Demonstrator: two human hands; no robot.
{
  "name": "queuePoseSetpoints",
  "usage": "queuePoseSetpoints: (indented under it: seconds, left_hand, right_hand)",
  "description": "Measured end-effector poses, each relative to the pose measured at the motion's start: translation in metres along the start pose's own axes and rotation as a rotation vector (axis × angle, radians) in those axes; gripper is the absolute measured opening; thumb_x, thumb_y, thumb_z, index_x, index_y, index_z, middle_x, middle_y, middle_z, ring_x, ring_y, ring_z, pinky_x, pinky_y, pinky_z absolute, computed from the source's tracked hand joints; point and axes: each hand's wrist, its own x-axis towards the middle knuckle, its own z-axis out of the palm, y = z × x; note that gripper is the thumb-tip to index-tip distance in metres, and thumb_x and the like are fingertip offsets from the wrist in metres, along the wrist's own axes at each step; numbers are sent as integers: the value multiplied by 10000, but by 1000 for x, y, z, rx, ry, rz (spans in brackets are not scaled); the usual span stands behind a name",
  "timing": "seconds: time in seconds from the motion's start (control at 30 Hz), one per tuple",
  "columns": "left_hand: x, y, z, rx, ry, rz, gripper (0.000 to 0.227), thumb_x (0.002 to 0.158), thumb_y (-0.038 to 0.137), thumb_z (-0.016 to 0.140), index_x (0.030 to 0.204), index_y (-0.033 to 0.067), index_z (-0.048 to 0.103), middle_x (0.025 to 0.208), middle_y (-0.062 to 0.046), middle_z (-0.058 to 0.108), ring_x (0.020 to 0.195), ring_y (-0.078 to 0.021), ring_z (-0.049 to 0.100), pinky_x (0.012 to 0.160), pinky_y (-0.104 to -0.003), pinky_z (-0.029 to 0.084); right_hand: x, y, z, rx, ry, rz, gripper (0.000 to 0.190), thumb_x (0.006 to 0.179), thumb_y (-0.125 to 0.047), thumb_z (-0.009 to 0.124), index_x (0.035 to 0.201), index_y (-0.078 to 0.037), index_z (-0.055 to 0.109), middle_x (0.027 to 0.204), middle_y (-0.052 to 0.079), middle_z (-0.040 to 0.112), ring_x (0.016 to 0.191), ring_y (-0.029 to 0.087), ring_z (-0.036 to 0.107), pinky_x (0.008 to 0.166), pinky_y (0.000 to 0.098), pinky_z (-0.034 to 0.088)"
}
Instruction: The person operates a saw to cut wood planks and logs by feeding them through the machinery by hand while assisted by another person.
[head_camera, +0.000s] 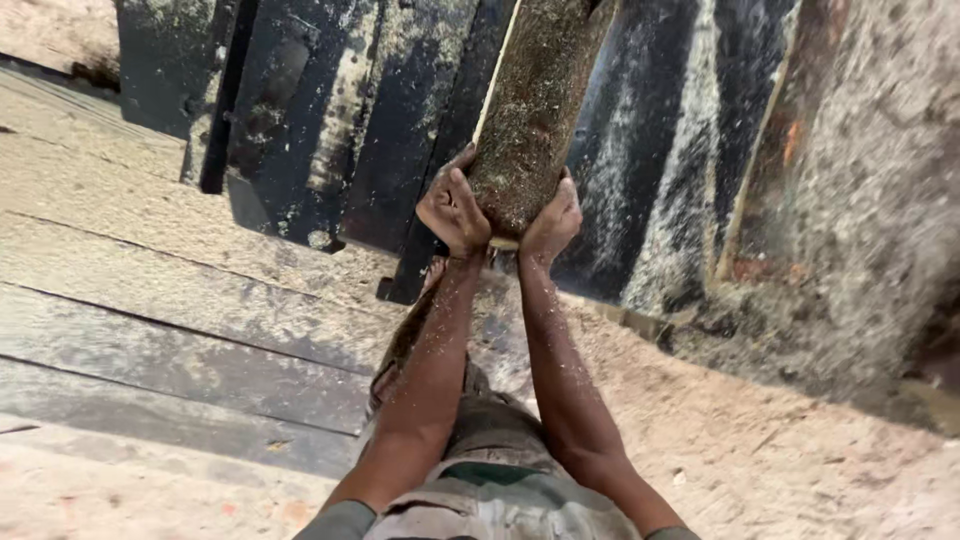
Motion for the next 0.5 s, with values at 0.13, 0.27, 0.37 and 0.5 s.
queuePoseSetpoints:
  seconds: [0.13,0.27,0.37,0.5]
  left_hand:
    - [12,-10,24,78,3,-24,328,1112,241,557,1137,23,801,673,-57,655,492,-62,416,473,-297,287]
    - [35,-37,60,-3,74,61,292,1100,267,582,1103,54,781,829,-81,784,508,-53,519,470,-276,375]
    - [36,-48,74,138,74,42,286,1094,295,607,1096,73,786,794,-56,765,581,-81,641,525,-285,470]
    - [61,-65,115,151,116,-98,329,1041,360,607,1037,88,793,811,-51,790,593,-84,726,507,-258,545]
  right_hand:
    - [38,7,13,51,-25,230,552,1022,-386,382,1337,-17,647,1078,186,757,847,299,748,746,414,634]
    - [89,25,36,-85,39,94,586,1059,-425,374,1294,4,698,1201,186,759,996,290,747,867,413,625]
    - [107,21,30,-10,-82,149,639,1058,-472,343,1375,1,633,1317,225,681,1135,345,660,949,470,575]
    - [131,-7,-43,166,-490,255,735,1042,-581,217,1491,-77,508,1542,214,542,1415,387,555,1159,514,472]
